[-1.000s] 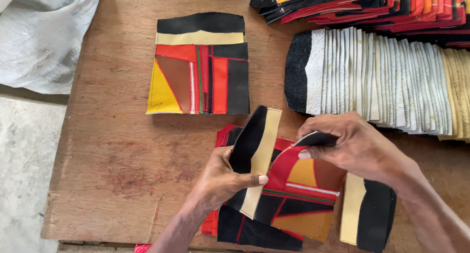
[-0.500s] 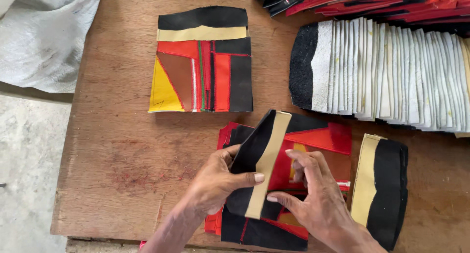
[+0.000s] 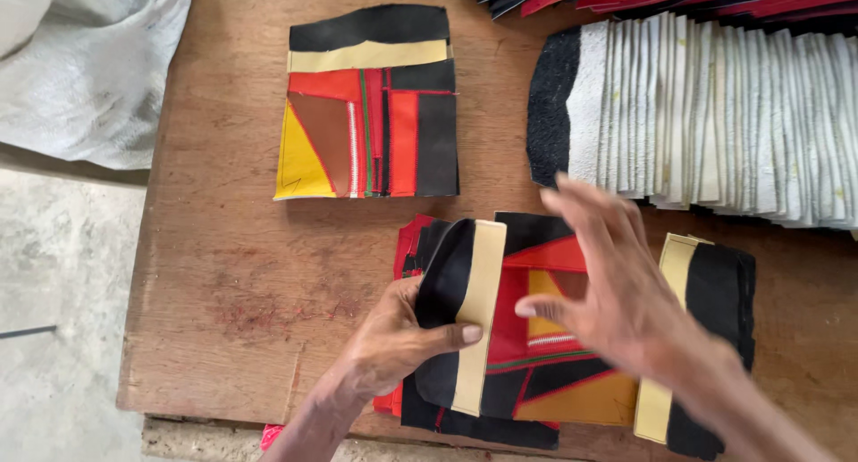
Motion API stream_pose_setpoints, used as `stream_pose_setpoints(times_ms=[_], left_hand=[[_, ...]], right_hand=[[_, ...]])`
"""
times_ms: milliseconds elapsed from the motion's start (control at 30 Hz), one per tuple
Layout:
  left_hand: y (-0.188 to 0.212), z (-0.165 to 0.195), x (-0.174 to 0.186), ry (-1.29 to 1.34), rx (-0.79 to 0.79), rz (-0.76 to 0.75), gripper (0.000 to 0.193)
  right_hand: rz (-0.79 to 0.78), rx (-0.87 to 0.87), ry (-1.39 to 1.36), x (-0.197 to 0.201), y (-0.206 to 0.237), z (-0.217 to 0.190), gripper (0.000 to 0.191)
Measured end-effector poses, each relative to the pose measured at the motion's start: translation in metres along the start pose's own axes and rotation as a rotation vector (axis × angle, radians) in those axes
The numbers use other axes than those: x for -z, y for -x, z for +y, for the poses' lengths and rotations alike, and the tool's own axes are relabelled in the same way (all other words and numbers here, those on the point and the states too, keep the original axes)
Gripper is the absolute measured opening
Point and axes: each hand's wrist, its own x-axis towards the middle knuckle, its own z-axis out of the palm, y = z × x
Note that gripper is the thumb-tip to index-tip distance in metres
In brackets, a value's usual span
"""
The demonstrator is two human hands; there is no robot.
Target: The person aligns and folds the edges of a colorful patchwork textile pouch, then places it on a stack of finished pouches. They repeat this process with several pouches, handling them one at a time and stacking them on the table.
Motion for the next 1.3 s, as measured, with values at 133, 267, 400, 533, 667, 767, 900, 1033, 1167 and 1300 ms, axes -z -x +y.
stream_pose_setpoints(times_ms=[133, 267, 400, 533, 667, 767, 900, 1033, 1167, 1300], left_hand=[[0.002, 0.004, -0.001, -0.010, 0.037, 0.027, 0.036], [0.001, 0.005, -0.007, 0.083, 0.156, 0.126, 0.045], [0.000, 0.004, -0.007, 0.131, 0.087, 0.086, 0.053], [0.000, 0.003, -0.005, 0.121, 0.113, 0.080, 0.059], [0.001, 0.003, -0.003, 0.006, 0.123, 0.105, 0.070], [0.001, 0.000, -0.002, 0.066, 0.124, 0.079, 0.074], [0.000, -0.005, 0.000, 0.034, 0.103, 0.088, 0.079], [-0.002, -0.009, 0.003, 0.091, 0.048, 0.058, 0.081], [-0.003, -0.010, 0.003, 0.092, 0.032, 0.046, 0.086], [-0.003, -0.012, 0.002, 0.106, 0.031, 0.038, 0.088]], right_hand=[[-0.463, -0.156, -0.335, 0.014, -0.051, 0.023, 0.108], [-0.726, -0.430, -0.448, 0.032, -0.067, 0.012, 0.067], [-0.716, -0.401, -0.238, 0.037, -0.067, -0.005, 0.053], [-0.647, -0.334, -0.368, 0.037, -0.061, -0.011, 0.056], [-0.821, -0.423, -0.436, 0.036, -0.060, -0.008, 0.033], [-0.830, -0.438, -0.488, 0.036, -0.057, -0.004, 0.026], [-0.814, -0.269, -0.681, 0.032, -0.051, 0.000, 0.021], [-0.778, -0.282, -0.675, 0.032, -0.050, -0.002, 0.025], [-0.796, -0.422, -0.403, 0.038, -0.053, -0.017, 0.027], [-0.854, -0.535, -0.276, 0.043, -0.059, -0.031, 0.029]])
